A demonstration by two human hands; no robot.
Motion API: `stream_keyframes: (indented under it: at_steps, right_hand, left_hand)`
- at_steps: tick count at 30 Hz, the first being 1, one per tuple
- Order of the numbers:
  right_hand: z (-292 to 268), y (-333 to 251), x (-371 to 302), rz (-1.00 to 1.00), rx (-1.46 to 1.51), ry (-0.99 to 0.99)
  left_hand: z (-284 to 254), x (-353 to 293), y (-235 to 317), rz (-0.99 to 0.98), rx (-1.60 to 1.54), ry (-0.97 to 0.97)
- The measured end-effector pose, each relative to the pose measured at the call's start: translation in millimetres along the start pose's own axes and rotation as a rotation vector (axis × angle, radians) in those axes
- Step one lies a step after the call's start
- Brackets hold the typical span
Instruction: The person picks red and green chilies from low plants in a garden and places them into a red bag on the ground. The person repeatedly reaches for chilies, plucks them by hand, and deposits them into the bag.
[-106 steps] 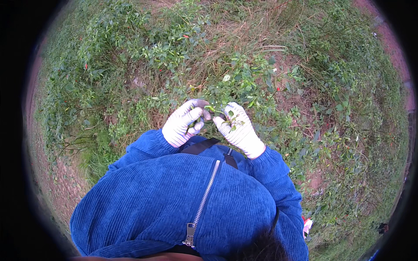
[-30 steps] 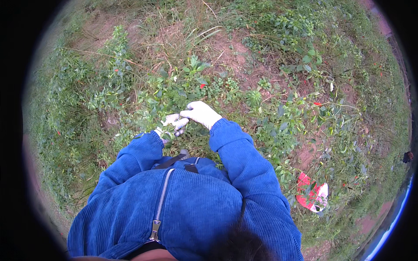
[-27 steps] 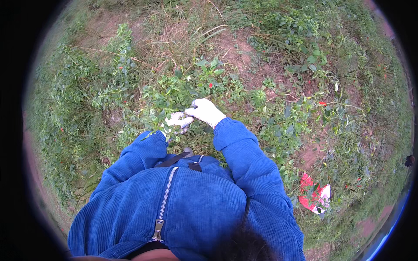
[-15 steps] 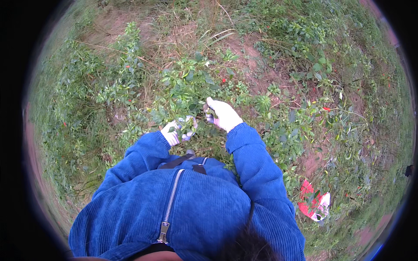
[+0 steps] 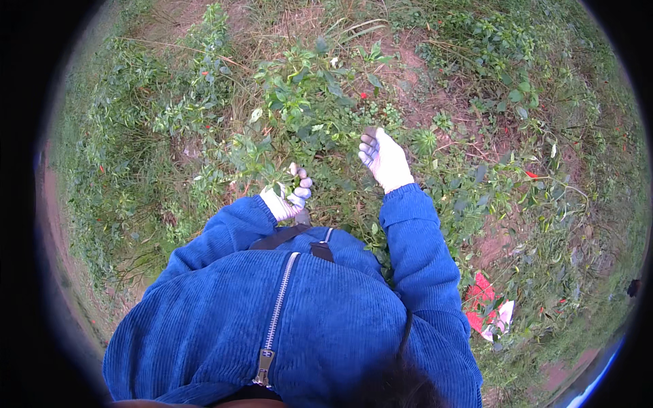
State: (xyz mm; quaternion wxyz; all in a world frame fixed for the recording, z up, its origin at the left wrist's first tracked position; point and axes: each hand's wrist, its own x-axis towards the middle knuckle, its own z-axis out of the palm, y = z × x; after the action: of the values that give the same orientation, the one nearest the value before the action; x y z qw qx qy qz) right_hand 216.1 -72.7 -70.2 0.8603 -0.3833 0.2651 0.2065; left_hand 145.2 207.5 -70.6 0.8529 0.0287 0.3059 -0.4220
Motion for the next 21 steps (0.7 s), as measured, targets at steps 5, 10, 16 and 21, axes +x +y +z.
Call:
stream_keyframes:
  at_steps: [5, 10, 16, 21]
  right_hand:
    - [-17.8, 11.7, -13.3, -0.084, -0.206, 0.077]
    - [-7.8, 10.6, -34.8, -0.213, -1.106, -0.207]
    - [-12.0, 47.1, -53.8, -0.475, -1.638, -0.597]
    - [-38.2, 61.7, -70.9, -0.484, -1.628, -0.599]
  left_hand:
    - [-21.6, -17.5, 23.7, 0.12, -0.112, 0.364]
    - [-44.6, -22.5, 13.1, 0.214, 0.063, 0.225]
    - [-41.4, -9.3, -0.7, 0.108, -0.018, 0.167]
    - [-53.4, 46.7, 9.6, 0.118, 0.02, 0.502]
